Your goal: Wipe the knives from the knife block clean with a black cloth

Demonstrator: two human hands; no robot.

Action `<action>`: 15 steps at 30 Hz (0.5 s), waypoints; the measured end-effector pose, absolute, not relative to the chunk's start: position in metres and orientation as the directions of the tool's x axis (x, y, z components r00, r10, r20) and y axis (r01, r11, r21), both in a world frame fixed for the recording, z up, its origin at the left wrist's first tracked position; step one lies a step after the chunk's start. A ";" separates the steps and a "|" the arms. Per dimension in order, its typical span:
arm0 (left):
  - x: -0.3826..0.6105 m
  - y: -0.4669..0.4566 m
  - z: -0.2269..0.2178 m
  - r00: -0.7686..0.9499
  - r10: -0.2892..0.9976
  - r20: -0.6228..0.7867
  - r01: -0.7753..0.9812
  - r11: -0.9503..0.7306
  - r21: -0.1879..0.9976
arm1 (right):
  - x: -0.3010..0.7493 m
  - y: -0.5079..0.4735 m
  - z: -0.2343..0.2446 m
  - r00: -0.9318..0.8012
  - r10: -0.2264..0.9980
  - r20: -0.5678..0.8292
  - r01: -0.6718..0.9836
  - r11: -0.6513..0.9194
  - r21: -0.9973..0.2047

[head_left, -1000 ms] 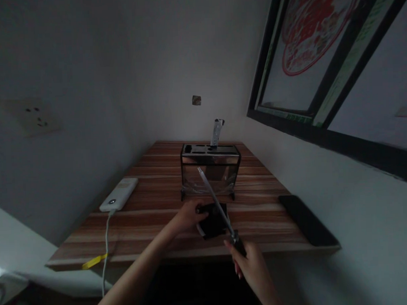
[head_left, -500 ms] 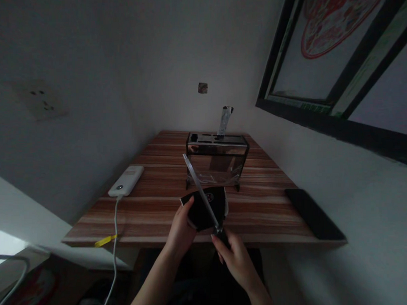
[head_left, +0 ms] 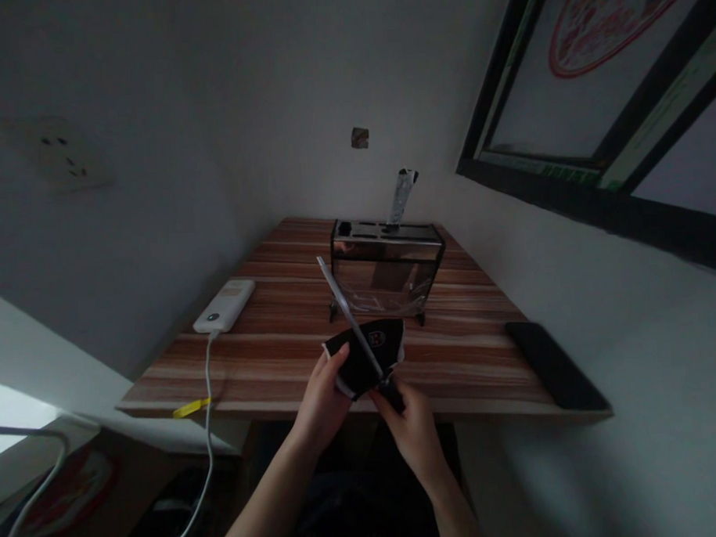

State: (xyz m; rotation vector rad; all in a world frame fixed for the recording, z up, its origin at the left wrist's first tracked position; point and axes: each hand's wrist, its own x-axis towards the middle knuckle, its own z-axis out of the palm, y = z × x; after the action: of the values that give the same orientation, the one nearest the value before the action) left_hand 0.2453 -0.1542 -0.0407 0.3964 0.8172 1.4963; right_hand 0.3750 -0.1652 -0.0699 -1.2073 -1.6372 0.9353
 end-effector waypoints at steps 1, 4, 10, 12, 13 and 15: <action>0.245 -0.154 -0.041 -0.129 0.965 -0.230 -0.722 0.068 0.688 | 0.375 -0.165 -0.069 -0.144 0.968 0.208 0.315 0.244 -0.917; 0.244 -0.152 -0.041 -0.159 0.956 -0.245 -0.740 0.049 0.671 | 0.377 -0.167 -0.067 -0.165 0.963 0.212 0.275 0.252 -0.928; 0.239 -0.149 -0.040 -0.237 0.954 -0.182 -0.719 -0.046 0.693 | 0.378 -0.176 -0.068 -0.262 0.961 0.091 0.141 0.131 -0.981; 0.238 -0.150 -0.045 -0.272 0.954 -0.127 -0.671 -0.094 0.736 | 0.377 -0.177 -0.066 -0.290 0.955 0.063 0.108 0.098 -0.989; 0.237 -0.151 -0.048 -0.272 0.956 -0.106 -0.650 -0.102 0.753 | 0.376 -0.177 -0.064 -0.300 0.952 0.063 0.100 0.097 -0.990; 0.237 -0.153 -0.052 -0.248 0.965 -0.087 -0.632 -0.094 0.769 | 0.375 -0.176 -0.062 -0.312 0.948 0.070 0.103 0.107 -0.989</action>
State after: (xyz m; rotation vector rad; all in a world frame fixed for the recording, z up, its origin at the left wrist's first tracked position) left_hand 0.2369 -0.1532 -0.0518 0.5414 0.8485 1.6504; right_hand 0.3753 -0.1760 -0.0616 -1.0642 -1.5693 1.3063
